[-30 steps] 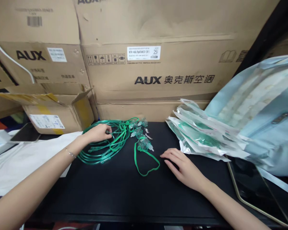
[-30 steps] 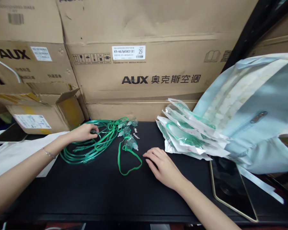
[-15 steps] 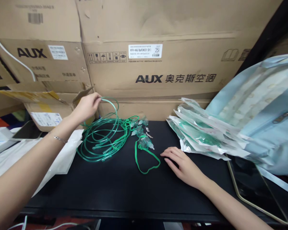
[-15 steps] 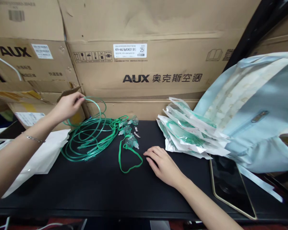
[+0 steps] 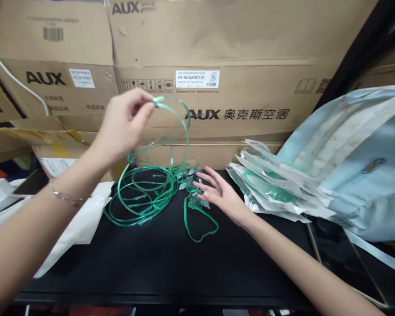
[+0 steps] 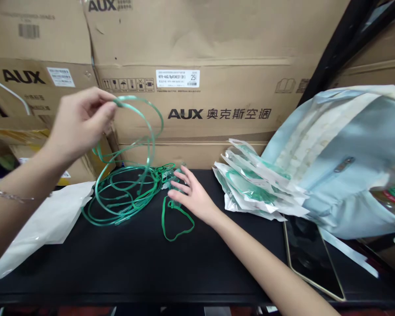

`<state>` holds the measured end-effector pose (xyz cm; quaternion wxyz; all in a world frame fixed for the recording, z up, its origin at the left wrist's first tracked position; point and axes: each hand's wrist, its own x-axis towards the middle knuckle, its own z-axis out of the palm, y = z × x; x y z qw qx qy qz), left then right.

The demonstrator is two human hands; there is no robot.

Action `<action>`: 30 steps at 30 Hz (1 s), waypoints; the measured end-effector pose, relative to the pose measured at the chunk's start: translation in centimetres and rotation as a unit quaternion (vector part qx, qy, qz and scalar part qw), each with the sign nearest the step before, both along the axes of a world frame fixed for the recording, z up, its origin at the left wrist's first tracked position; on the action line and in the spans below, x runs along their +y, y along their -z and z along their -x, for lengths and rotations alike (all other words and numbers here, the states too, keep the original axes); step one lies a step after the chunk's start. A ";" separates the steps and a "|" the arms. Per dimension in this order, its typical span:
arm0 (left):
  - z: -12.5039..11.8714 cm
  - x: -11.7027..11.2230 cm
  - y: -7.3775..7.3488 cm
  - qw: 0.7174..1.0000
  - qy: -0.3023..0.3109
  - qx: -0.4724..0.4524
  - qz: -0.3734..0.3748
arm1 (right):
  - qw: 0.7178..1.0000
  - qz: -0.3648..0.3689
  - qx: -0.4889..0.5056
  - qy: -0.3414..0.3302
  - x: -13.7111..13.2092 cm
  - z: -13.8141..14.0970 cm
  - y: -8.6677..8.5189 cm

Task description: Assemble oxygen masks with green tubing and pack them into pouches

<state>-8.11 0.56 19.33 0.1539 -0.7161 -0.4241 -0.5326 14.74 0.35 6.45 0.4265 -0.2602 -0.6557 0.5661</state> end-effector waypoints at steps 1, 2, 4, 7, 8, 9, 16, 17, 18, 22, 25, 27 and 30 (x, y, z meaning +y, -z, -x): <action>-0.8 -0.3 0.8 1.000 0.009 0.021 0.019 | 0.999 0.037 0.029 -0.021 0.2 1.0 -0.7; -1.5 -0.6 1.8 0.998 0.026 0.040 0.051 | 0.995 0.071 0.050 -0.042 0.4 1.8 -1.4; -2.5 -1.0 4.1 0.989 0.066 0.061 0.121 | 0.986 0.120 0.093 -0.063 0.8 2.8 -2.4; -2.9 -1.8 7.4 0.970 0.104 0.096 0.200 | 0.974 0.167 0.130 -0.083 1.4 3.1 -3.0; -2.9 -2.1 8.3 0.961 0.120 0.118 0.220 | 0.973 0.177 0.129 -0.078 1.6 3.1 -2.9; -2.9 -2.3 9.0 0.950 0.142 0.147 0.236 | 0.974 0.183 0.119 -0.066 1.8 3.0 -2.8; -0.6 -0.2 10.0 0.946 0.079 0.168 0.265 | 0.987 0.157 0.032 0.029 2.6 2.2 -1.3; 0.1 0.9 10.1 0.950 0.035 0.153 0.270 | 0.988 0.149 0.034 0.024 2.6 2.1 -1.1; 0.8 2.1 10.3 0.947 0.000 0.155 0.281 | 0.989 0.142 0.037 0.018 2.5 2.0 -1.1; 2.9 6.5 12.0 0.934 -0.027 0.166 0.314 | 0.990 0.130 0.047 0.008 2.3 1.6 -1.1; 3.4 8.2 13.0 0.930 -0.037 0.164 0.325 | 0.990 0.131 0.060 -0.001 2.3 1.3 -1.1; 3.6 8.5 13.1 0.930 -0.042 0.162 0.328 | 0.989 0.130 0.071 -0.014 2.3 1.0 -1.2; 4.1 8.5 12.2 0.933 -0.049 0.147 0.324 | 0.986 0.135 0.088 -0.038 2.4 0.4 -1.4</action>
